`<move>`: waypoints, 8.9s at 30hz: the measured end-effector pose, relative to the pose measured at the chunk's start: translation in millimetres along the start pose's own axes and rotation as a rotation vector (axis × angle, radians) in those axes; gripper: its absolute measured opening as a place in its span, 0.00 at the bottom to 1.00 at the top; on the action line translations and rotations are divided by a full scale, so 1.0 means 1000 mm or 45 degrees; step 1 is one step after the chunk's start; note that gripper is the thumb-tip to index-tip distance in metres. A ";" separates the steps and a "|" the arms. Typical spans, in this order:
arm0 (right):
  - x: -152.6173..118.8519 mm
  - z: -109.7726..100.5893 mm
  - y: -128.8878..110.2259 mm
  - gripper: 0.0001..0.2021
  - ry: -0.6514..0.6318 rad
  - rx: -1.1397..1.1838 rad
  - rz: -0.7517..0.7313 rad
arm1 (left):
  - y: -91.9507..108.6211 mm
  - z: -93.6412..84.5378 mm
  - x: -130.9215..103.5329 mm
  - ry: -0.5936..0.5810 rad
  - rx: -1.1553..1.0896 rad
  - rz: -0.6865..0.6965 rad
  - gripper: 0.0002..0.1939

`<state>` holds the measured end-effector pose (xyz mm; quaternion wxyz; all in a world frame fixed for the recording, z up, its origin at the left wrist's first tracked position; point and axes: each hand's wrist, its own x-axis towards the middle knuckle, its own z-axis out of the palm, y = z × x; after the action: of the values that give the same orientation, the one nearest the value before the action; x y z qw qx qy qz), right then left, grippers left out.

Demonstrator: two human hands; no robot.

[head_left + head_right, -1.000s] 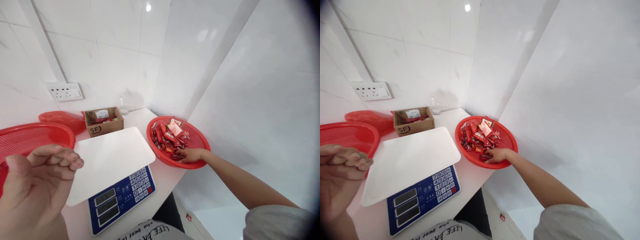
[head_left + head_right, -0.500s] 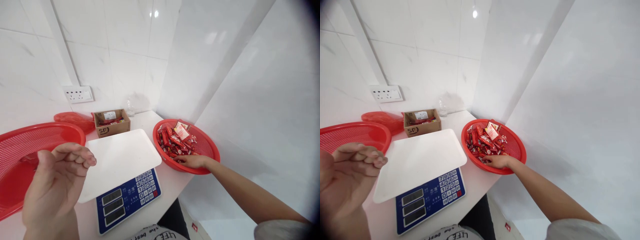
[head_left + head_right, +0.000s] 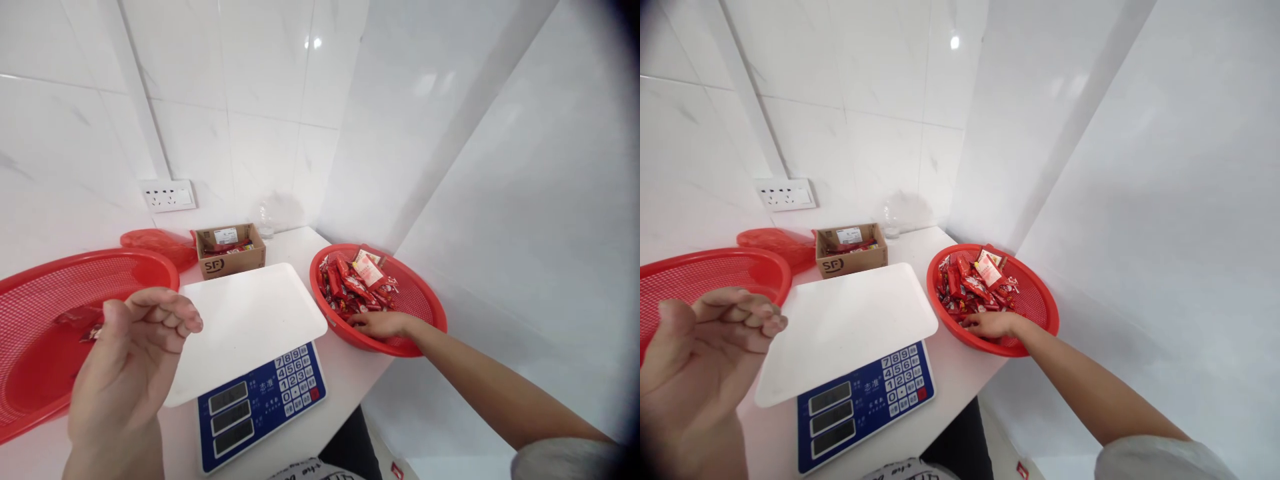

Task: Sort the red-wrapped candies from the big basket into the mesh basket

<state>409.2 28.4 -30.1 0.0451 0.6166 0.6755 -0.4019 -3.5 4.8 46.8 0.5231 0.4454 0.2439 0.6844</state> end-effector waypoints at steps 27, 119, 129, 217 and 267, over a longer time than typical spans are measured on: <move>-0.007 -0.003 -0.009 0.16 -0.145 0.555 -0.038 | -0.003 0.001 -0.001 0.002 -0.017 -0.076 0.20; -0.010 0.054 -0.220 0.13 0.393 1.286 -0.952 | -0.021 0.030 -0.019 -0.268 0.664 0.067 0.08; 0.009 0.046 -0.210 0.19 0.122 1.241 -1.049 | -0.036 0.025 -0.015 -0.316 0.101 -0.121 0.11; -0.019 0.048 -0.195 0.08 1.161 0.306 -1.484 | -0.025 0.036 -0.027 -0.092 0.648 0.048 0.11; -0.023 0.050 -0.207 0.04 0.711 0.973 -1.046 | -0.027 0.036 -0.025 -0.176 0.087 -0.400 0.17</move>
<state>213.1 -2.3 49.5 -0.5149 0.3609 0.6523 -0.4232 42.9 -14.3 34.1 0.6239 0.4654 0.2969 0.5532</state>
